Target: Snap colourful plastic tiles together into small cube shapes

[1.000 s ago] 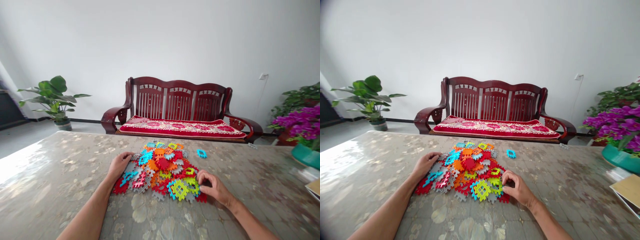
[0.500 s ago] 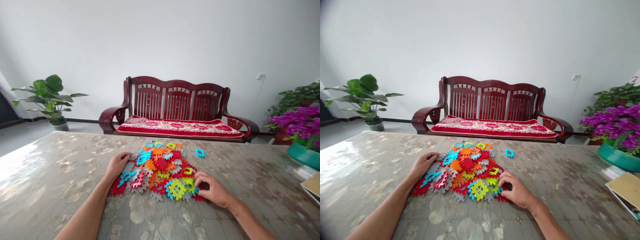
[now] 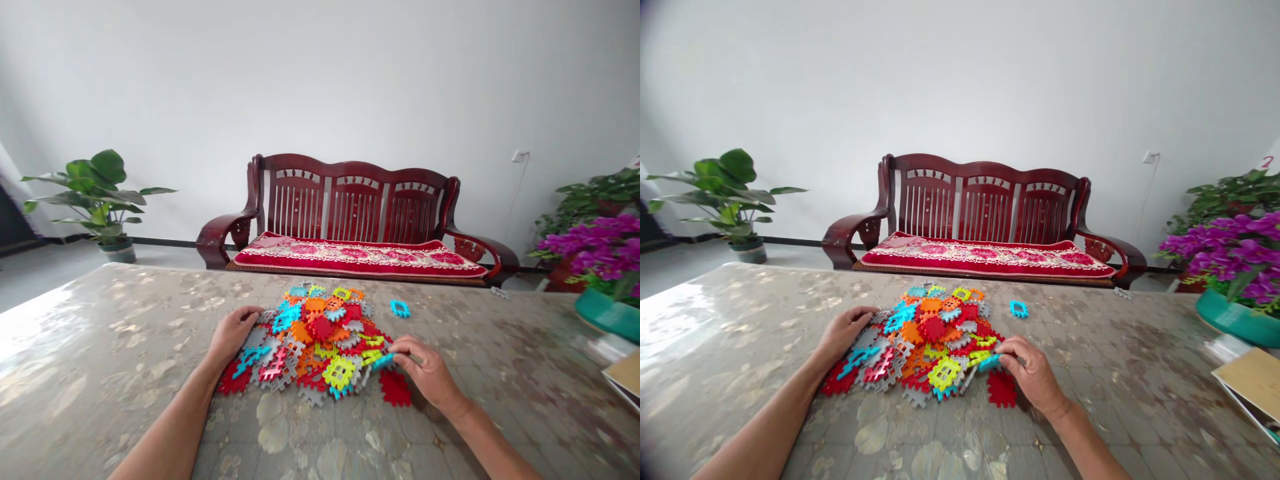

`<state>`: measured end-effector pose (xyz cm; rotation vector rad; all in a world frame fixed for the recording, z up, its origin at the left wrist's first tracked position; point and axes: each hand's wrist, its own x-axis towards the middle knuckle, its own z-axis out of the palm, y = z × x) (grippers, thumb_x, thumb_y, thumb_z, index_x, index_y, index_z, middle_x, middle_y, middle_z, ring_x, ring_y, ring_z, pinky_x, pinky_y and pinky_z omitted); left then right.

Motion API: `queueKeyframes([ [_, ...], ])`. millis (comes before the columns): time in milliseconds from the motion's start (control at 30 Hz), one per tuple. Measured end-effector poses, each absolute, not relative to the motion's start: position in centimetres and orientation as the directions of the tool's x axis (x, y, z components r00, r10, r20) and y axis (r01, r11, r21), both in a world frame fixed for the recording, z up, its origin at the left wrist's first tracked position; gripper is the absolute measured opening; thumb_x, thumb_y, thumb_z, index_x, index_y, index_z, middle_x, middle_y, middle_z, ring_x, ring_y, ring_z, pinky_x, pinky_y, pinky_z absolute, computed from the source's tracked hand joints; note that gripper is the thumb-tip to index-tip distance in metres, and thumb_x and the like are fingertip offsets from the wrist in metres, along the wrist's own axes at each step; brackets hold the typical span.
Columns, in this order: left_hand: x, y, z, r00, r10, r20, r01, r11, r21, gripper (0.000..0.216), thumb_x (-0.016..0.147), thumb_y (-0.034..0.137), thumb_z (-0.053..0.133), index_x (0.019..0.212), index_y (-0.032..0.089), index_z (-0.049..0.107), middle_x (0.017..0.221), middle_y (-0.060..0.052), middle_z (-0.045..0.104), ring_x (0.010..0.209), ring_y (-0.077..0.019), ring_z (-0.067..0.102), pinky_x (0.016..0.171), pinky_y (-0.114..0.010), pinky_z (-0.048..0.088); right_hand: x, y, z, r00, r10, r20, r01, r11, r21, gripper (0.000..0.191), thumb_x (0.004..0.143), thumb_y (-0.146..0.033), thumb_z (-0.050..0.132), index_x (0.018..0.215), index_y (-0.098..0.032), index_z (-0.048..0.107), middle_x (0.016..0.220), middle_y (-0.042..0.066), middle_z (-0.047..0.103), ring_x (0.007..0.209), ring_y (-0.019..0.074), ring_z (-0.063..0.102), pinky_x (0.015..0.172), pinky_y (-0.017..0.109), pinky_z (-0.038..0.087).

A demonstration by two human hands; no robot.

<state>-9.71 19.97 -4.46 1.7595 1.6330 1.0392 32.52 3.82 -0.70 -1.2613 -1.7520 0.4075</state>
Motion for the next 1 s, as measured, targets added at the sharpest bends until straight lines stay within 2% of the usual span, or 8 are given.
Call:
queueKeyframes([
  [133, -9.6, 19.8, -4.2, -0.026, 0.980, 0.200, 0.592, -0.146, 0.793, 0.036, 0.075, 0.045, 0.052, 0.094, 0.024, 0.074, 0.095, -0.001, 0.077, 0.090, -0.0222, 0.069, 0.086, -0.029, 0.051, 33.2, 4.8, -0.8, 0.301, 0.882, 0.362, 0.454, 0.202, -0.868, 0.032, 0.079, -0.051, 0.062, 0.085, -0.020, 0.070, 0.070, 0.002, 0.067, 0.059, 0.0162, 0.060, 0.056, 0.027, 0.052],
  [200, -9.6, 19.8, -4.1, -0.024, 0.979, 0.204, 0.598, -0.149, 0.787, 0.035, 0.075, 0.045, 0.052, 0.093, 0.024, 0.074, 0.095, -0.001, 0.077, 0.091, -0.0223, 0.069, 0.087, -0.029, 0.051, 34.0, 5.3, -0.8, 0.424, 0.857, 0.292, 0.395, 0.115, -0.912, 0.039, 0.075, -0.055, 0.062, 0.087, -0.019, 0.069, 0.066, 0.001, 0.066, 0.053, 0.0157, 0.058, 0.050, 0.027, 0.050],
  [333, -9.7, 19.8, -4.1, -0.028, 0.973, 0.229, 0.618, -0.163, 0.769, 0.034, 0.075, 0.045, 0.052, 0.092, 0.025, 0.075, 0.095, 0.000, 0.077, 0.091, -0.0222, 0.069, 0.087, -0.029, 0.051, 36.5, 6.1, -1.3, 0.500, 0.840, 0.213, 0.379, 0.009, -0.925, 0.045, 0.073, -0.057, 0.058, 0.091, -0.018, 0.069, 0.073, 0.004, 0.070, 0.061, 0.0194, 0.063, 0.052, 0.029, 0.052],
  [467, -9.8, 19.9, -4.3, -0.025, 0.973, 0.227, 0.629, -0.162, 0.760, 0.034, 0.076, 0.044, 0.052, 0.093, 0.026, 0.075, 0.095, 0.001, 0.077, 0.089, -0.0218, 0.070, 0.085, -0.028, 0.051, 39.1, 6.6, -2.7, 0.539, 0.817, 0.207, 0.492, -0.105, -0.864, 0.043, 0.069, -0.051, 0.056, 0.094, -0.018, 0.069, 0.089, 0.009, 0.073, 0.075, 0.0238, 0.068, 0.061, 0.033, 0.055],
  [567, -9.8, 20.0, -4.3, -0.013, 0.976, 0.216, 0.630, -0.159, 0.760, 0.035, 0.076, 0.044, 0.052, 0.095, 0.026, 0.074, 0.097, 0.000, 0.077, 0.091, -0.0219, 0.069, 0.086, -0.029, 0.050, 40.2, 6.7, -3.7, 0.521, 0.809, 0.271, 0.613, -0.134, -0.779, 0.044, 0.069, -0.050, 0.055, 0.097, -0.019, 0.069, 0.099, 0.010, 0.073, 0.081, 0.0237, 0.068, 0.074, 0.037, 0.054],
  [733, -9.8, 20.0, -4.3, -0.012, 0.982, 0.190, 0.629, -0.140, 0.765, 0.037, 0.076, 0.046, 0.051, 0.095, 0.025, 0.074, 0.096, -0.001, 0.077, 0.089, -0.0223, 0.069, 0.084, -0.029, 0.050, 39.6, 6.5, -3.8, 0.394, 0.866, 0.308, 0.770, -0.128, -0.625, 0.059, 0.071, -0.052, 0.062, 0.120, -0.020, 0.062, 0.118, 0.011, 0.068, 0.090, 0.0236, 0.066, 0.082, 0.037, 0.052],
  [867, -9.7, 19.9, -4.2, -0.021, 0.982, 0.186, 0.628, -0.132, 0.767, 0.038, 0.075, 0.047, 0.051, 0.095, 0.025, 0.074, 0.093, -0.001, 0.077, 0.086, -0.0222, 0.069, 0.081, -0.029, 0.051, 38.7, 6.6, -3.6, 0.302, 0.899, 0.316, 0.872, -0.127, -0.473, 0.059, 0.071, -0.040, 0.064, 0.127, -0.022, 0.059, 0.117, 0.010, 0.069, 0.107, 0.0279, 0.062, 0.095, 0.041, 0.047],
  [1000, -9.6, 19.7, -4.0, -0.017, 0.981, 0.191, 0.623, -0.139, 0.769, 0.038, 0.075, 0.047, 0.051, 0.095, 0.024, 0.074, 0.094, -0.001, 0.077, 0.089, -0.0227, 0.069, 0.084, -0.030, 0.050, 38.9, 6.9, -3.9, 0.208, 0.925, 0.317, 0.869, -0.026, -0.494, 0.057, 0.076, -0.026, 0.054, 0.132, -0.024, 0.055, 0.123, 0.007, 0.067, 0.114, 0.0243, 0.061, 0.100, 0.041, 0.045],
])
